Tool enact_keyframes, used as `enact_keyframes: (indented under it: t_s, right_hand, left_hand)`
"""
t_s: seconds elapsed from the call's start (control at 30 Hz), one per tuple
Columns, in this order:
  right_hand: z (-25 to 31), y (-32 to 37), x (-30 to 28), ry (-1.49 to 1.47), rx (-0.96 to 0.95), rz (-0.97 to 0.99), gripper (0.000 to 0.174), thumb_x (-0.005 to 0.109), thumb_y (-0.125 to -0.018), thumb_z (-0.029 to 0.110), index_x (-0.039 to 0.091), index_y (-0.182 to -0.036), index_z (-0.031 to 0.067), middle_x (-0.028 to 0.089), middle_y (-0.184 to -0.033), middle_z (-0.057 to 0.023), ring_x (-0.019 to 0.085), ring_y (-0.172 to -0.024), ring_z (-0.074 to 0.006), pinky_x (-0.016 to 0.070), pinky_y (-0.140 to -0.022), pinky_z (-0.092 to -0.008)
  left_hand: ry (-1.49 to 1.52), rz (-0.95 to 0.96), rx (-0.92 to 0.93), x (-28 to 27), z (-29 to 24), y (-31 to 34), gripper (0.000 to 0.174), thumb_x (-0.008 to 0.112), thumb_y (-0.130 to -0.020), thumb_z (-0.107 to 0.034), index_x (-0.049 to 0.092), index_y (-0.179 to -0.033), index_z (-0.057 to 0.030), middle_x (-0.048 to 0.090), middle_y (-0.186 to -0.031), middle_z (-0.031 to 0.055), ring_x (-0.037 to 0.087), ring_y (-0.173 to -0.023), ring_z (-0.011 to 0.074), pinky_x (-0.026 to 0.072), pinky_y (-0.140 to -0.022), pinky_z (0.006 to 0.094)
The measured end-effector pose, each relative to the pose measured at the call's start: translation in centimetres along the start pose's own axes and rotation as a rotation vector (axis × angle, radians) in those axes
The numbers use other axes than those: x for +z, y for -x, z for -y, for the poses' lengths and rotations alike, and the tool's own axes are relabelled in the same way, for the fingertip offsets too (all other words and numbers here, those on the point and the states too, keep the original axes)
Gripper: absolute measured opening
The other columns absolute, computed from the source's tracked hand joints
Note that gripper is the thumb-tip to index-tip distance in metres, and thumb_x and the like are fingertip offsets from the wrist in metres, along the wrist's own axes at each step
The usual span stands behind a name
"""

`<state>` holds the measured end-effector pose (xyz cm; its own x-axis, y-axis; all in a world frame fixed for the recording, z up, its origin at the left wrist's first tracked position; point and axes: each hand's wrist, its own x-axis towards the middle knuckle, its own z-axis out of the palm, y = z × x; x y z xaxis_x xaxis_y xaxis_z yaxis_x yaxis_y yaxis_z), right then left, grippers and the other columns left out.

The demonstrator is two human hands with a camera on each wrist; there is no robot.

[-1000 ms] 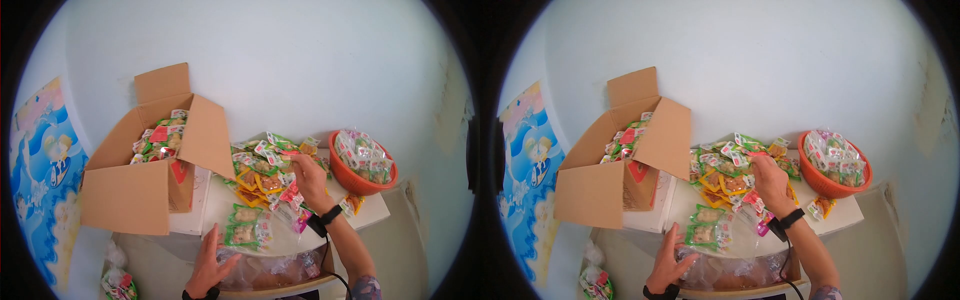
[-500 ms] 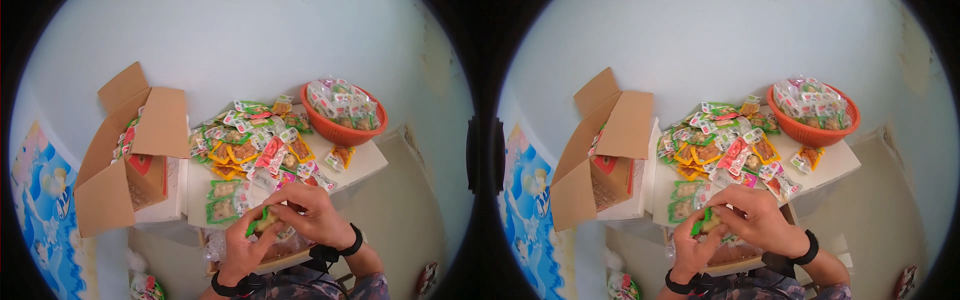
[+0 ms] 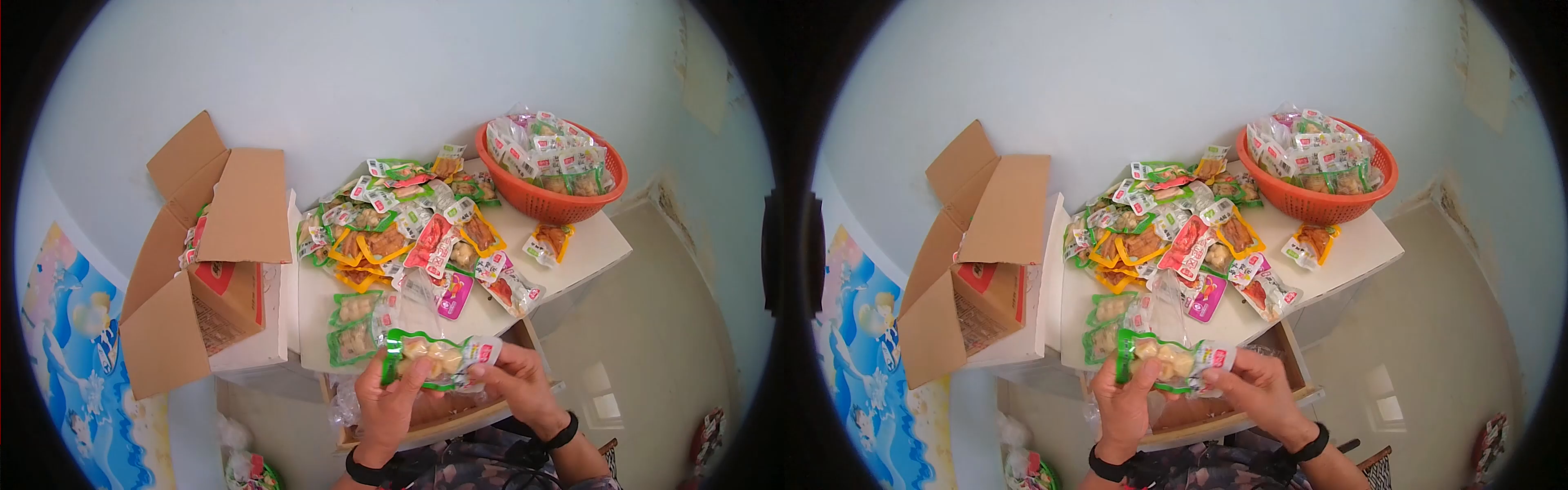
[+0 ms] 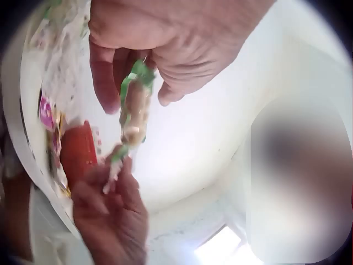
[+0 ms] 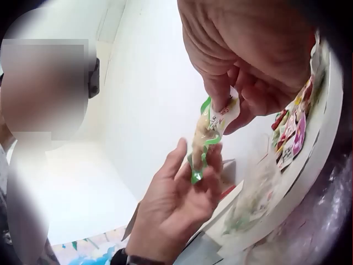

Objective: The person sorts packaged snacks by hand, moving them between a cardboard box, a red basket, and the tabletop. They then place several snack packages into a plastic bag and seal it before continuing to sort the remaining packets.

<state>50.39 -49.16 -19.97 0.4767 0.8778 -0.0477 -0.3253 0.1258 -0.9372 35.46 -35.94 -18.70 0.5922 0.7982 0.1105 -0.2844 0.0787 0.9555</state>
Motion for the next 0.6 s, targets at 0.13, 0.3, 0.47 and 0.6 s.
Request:
enact_keyframes:
  t_s: [0.13, 0.3, 0.47, 0.6]
  right_hand:
    - [0.0, -0.3, -3.7, 0.075, -0.105, -0.237, 0.019, 0.069, -0.100, 0.015, 0.072, -0.116, 0.0062, 0.073, -0.094, 0.0004, 0.054, -0.062, 0.0006, 0.0328, -0.051, -0.0168]
    - [0.5, -0.6, -5.7, 0.022, -0.232, -0.410, 0.018, 0.065, -0.101, 0.010, 0.068, -0.119, 0.0064, 0.071, -0.095, 0.0017, 0.050, -0.066, 0.0013, 0.0320, -0.053, -0.0169]
    - [-0.6, -1.1, -5.4, 0.023, -0.207, -0.375, 0.018, 0.063, -0.102, 0.009, 0.067, -0.120, 0.0050, 0.070, -0.099, 0.0020, 0.052, -0.071, 0.0008, 0.0324, -0.055, -0.0169]
    - [-1.3, -2.1, -5.0, -0.073, -0.134, -0.305, 0.024, 0.062, -0.103, 0.008, 0.064, -0.126, 0.0030, 0.072, -0.108, -0.0025, 0.066, -0.090, -0.0065, 0.0518, -0.071, -0.0216]
  left_hand:
    - [-0.510, -0.112, 0.387, -0.9, 0.0, -0.6, 0.040, 0.077, -0.090, -0.011, 0.063, -0.126, 0.0011, 0.070, -0.116, 0.0138, 0.065, -0.093, 0.0193, 0.0553, -0.069, 0.0325]
    - [-1.103, -0.185, 0.687, -0.9, -0.2, -1.5, 0.057, 0.089, -0.075, -0.018, 0.063, -0.123, -0.0010, 0.062, -0.115, 0.0145, 0.058, -0.103, 0.0316, 0.0497, -0.084, 0.0429]
    - [-1.275, -0.096, 0.641, 1.7, 0.4, -2.3, 0.063, 0.091, -0.071, -0.029, 0.062, -0.121, -0.0028, 0.058, -0.113, 0.0132, 0.055, -0.104, 0.0353, 0.0462, -0.091, 0.0483]
    - [-1.378, -0.041, 0.559, 2.2, 1.1, -3.2, 0.048, 0.087, -0.077, -0.026, 0.064, -0.113, -0.0039, 0.059, -0.107, 0.0141, 0.055, -0.101, 0.0346, 0.0462, -0.089, 0.0489]
